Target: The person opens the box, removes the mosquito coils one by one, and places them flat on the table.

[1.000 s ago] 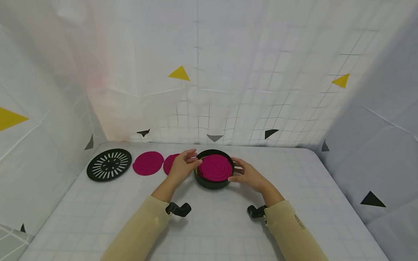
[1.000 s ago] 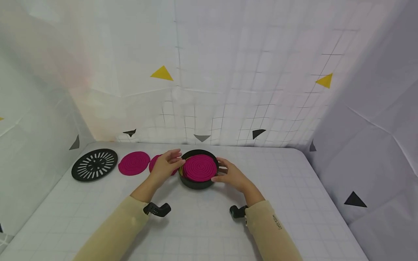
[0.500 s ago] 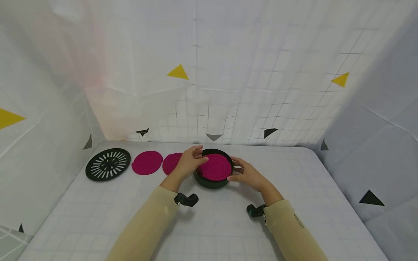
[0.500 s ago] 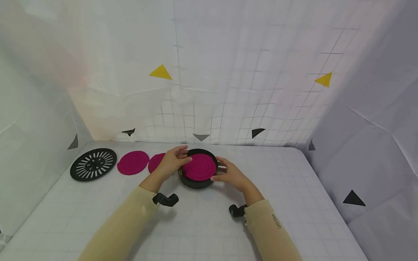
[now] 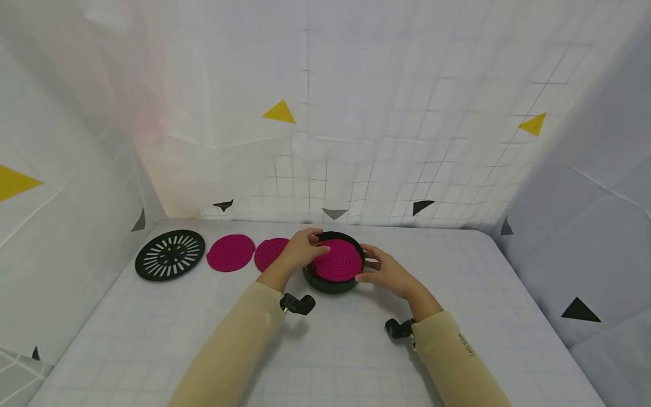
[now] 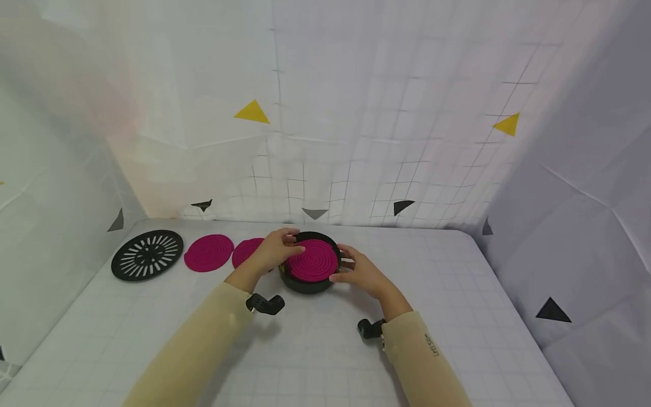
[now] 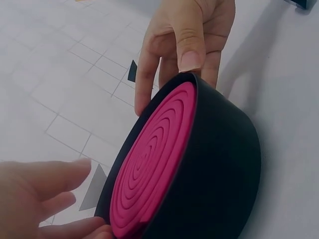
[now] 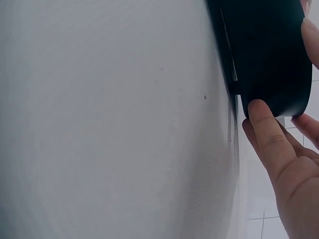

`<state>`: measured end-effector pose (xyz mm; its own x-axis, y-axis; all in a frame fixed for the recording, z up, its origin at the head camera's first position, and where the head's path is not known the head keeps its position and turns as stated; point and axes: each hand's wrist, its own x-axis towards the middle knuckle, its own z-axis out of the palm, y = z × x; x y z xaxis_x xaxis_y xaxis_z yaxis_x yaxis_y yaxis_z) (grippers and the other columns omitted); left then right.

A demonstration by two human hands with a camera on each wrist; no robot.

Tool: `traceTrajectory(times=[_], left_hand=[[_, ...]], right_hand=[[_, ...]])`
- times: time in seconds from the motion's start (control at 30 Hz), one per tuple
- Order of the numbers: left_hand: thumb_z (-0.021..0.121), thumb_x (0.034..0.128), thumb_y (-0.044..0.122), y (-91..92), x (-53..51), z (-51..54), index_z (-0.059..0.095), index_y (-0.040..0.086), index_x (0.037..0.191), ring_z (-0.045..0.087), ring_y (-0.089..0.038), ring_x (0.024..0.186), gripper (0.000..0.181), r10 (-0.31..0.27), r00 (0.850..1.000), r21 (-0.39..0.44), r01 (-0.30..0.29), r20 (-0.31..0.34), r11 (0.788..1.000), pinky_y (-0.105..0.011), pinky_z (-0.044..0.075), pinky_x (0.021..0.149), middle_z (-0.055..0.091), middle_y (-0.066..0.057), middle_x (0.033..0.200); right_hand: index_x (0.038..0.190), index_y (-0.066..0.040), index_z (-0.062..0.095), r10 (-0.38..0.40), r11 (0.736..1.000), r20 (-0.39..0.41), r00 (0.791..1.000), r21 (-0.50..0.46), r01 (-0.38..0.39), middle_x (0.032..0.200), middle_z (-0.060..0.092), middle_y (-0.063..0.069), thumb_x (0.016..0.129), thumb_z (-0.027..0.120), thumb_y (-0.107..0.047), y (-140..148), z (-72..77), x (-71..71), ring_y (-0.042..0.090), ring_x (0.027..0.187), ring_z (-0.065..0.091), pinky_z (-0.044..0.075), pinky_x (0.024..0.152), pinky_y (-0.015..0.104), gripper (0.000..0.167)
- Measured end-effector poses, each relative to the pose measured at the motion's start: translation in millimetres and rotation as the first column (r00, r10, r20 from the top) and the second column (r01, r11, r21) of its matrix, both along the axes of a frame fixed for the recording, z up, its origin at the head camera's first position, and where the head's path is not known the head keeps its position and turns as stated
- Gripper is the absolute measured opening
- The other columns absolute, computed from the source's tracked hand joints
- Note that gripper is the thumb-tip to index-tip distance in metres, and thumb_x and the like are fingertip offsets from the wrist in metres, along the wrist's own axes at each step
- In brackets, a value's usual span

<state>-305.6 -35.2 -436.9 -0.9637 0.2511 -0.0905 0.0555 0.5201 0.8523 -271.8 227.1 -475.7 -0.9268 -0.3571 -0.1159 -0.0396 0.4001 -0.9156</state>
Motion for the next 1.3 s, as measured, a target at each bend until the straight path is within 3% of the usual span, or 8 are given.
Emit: traceTrajectory(times=[0.3,0.6,1.3], left_hand=[[0.073,0.0929,0.029,3.7,-0.9,-1.8,0.05,0.013,0.146,0.05,-0.028,0.132,0.061,-0.049,0.999,-0.087,0.049,-0.002,0.995,-0.046,0.044,0.107,0.055,-0.015,0.142],[0.07,0.0951,0.031,6.6,7.7,-0.7,0.048,0.015,0.149,0.049,-0.028,0.132,0.06,-0.086,0.996,-0.17,0.08,-0.029,0.982,-0.047,0.041,0.109,0.054,-0.013,0.144],[0.069,0.0961,0.03,5.0,9.8,-6.7,0.05,0.013,0.147,0.047,-0.027,0.135,0.057,-0.112,0.992,-0.042,0.109,-0.061,0.993,-0.046,0.039,0.111,0.053,-0.011,0.145]], right_hand=[[0.158,-0.013,0.028,0.003,1.0,-0.006,1.0,0.0,-0.003,0.156,0.036,0.017,0.085,0.083,-0.022,1,-2.7,-1.2,0.04,0.141,0.039,0.036,0.112,0.053,0.092],[0.158,-0.011,0.027,0.012,1.0,-0.012,1.0,-0.01,-0.012,0.155,0.036,0.019,0.085,0.083,-0.021,0,-1.3,0.8,0.04,0.141,0.039,0.038,0.11,0.053,0.092],[0.158,-0.013,0.026,0.016,1.0,-0.019,1.0,-0.016,-0.017,0.155,0.036,0.019,0.085,0.083,-0.02,3,-5.0,-1.6,0.041,0.141,0.039,0.039,0.11,0.054,0.093]])
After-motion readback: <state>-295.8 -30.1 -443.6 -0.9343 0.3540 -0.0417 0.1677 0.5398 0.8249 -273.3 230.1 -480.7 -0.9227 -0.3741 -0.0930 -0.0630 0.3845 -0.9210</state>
